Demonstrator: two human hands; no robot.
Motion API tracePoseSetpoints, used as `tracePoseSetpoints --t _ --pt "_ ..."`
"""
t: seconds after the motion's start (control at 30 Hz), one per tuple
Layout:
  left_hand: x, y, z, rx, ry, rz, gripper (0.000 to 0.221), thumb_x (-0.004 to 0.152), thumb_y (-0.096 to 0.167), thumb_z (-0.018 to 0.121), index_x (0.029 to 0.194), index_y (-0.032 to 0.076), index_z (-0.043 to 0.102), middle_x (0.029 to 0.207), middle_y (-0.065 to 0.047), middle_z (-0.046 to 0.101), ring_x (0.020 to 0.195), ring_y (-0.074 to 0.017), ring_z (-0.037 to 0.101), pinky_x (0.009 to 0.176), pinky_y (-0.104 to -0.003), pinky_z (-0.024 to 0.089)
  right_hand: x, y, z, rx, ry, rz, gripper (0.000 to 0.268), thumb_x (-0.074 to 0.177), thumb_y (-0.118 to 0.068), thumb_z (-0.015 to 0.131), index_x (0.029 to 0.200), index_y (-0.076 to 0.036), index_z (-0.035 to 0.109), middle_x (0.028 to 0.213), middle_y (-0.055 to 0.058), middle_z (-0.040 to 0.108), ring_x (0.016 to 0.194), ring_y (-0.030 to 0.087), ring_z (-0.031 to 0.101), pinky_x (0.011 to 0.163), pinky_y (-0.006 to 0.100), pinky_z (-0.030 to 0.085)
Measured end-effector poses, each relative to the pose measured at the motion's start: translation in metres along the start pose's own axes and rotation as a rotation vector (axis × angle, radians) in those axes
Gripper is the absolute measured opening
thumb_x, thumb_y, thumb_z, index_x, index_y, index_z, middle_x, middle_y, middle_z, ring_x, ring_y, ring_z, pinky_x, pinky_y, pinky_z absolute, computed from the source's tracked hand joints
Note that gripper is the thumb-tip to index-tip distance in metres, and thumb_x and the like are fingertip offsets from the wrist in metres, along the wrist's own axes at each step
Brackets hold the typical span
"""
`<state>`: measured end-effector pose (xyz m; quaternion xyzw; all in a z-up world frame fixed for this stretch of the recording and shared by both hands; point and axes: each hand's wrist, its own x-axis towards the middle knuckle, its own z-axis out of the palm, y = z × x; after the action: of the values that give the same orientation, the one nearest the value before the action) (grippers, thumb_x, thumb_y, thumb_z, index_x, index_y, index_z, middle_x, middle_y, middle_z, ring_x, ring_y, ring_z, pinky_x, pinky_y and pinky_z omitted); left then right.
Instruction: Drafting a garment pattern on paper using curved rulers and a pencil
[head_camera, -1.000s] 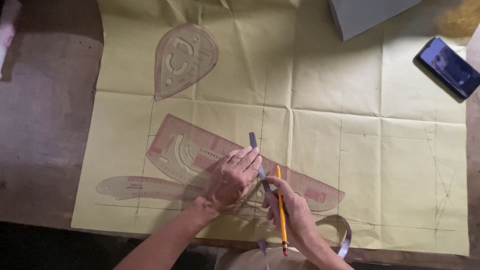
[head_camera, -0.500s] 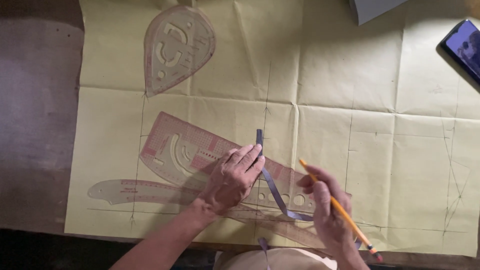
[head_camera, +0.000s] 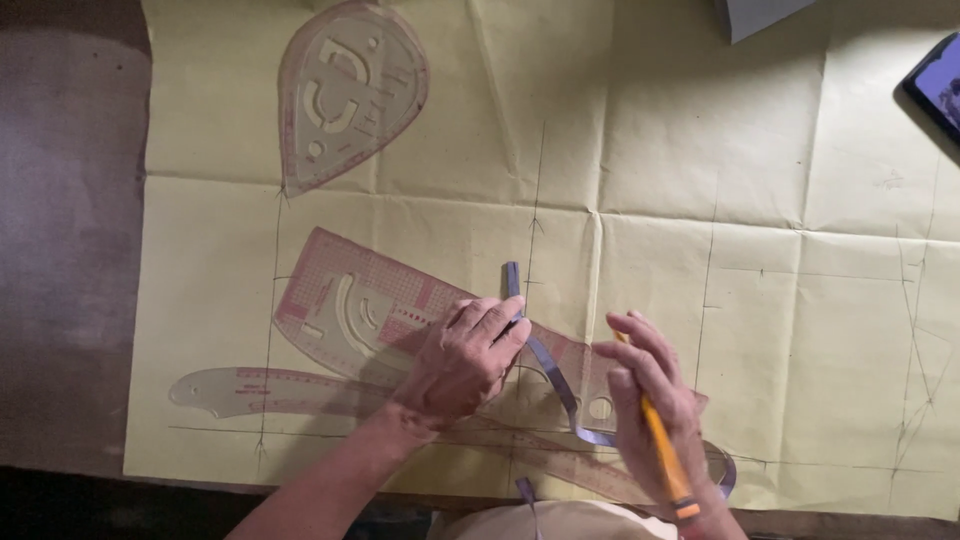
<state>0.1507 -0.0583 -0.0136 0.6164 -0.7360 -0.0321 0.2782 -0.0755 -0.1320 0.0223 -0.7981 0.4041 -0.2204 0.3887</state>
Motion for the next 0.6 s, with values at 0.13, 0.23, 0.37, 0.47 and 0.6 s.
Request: tracePoseSetpoints --t 0.13,0.23,0.37,0.47,0.6 --pt "0.011 0.002 -0.007 -0.082 -0.065 0.023 0.008 0.102 0.01 0.064 0.098 0.005 0.07 0.093 -0.01 0.071 0.08 -0.0236 0.066 0.077 -0.039 0.055 -0.012 -0.006 -0.003 -0.215 -0.152 -0.025 0.052 0.082 -0.002 0.073 0.132 -0.008 0.061 0.085 0.003 0.069 0.068 0.013 0.06 0.06 0.028 0.054" --pt "0.022 0.006 -0.012 0.04 -0.166 0.09 0.009 0.104 0.015 0.063 0.095 0.012 0.065 0.087 -0.006 0.067 0.078 -0.0221 0.064 0.077 -0.038 0.056 0.011 -0.023 0.009 -0.402 -0.176 -0.11 0.03 0.089 -0.028 0.078 0.109 -0.008 0.068 0.088 0.001 0.07 0.058 0.015 0.065 0.044 0.032 0.055" --pt "0.024 0.0 -0.009 0.077 -0.141 0.072 0.008 0.098 0.017 0.074 0.098 0.01 0.07 0.095 -0.006 0.067 0.086 -0.0232 0.063 0.079 -0.039 0.053 0.011 -0.009 0.021 -0.324 -0.22 0.171 0.023 0.09 -0.025 0.067 0.111 -0.019 0.077 0.079 0.002 0.081 0.059 0.02 0.075 0.053 0.037 0.055" --pt "0.015 0.0 -0.002 0.077 0.059 -0.026 0.039 0.098 0.032 0.077 0.123 0.003 0.07 0.11 -0.01 0.059 0.092 -0.0215 0.054 0.08 -0.035 0.046 0.009 -0.002 0.027 0.392 -0.396 0.833 0.026 0.104 -0.017 0.057 0.089 -0.002 0.071 0.066 0.008 0.062 0.048 0.015 0.048 0.037 0.028 0.043" --pt "-0.002 0.013 -0.001 0.017 -0.025 0.031 0.027 0.102 0.012 0.065 0.127 0.002 0.065 0.114 -0.011 0.064 0.099 -0.0252 0.061 0.09 -0.038 0.052 0.002 0.0 0.041 0.909 -0.237 1.135 0.03 0.108 -0.023 0.057 0.082 -0.009 0.056 0.055 0.001 0.042 0.04 0.009 0.031 0.034 0.025 0.021"
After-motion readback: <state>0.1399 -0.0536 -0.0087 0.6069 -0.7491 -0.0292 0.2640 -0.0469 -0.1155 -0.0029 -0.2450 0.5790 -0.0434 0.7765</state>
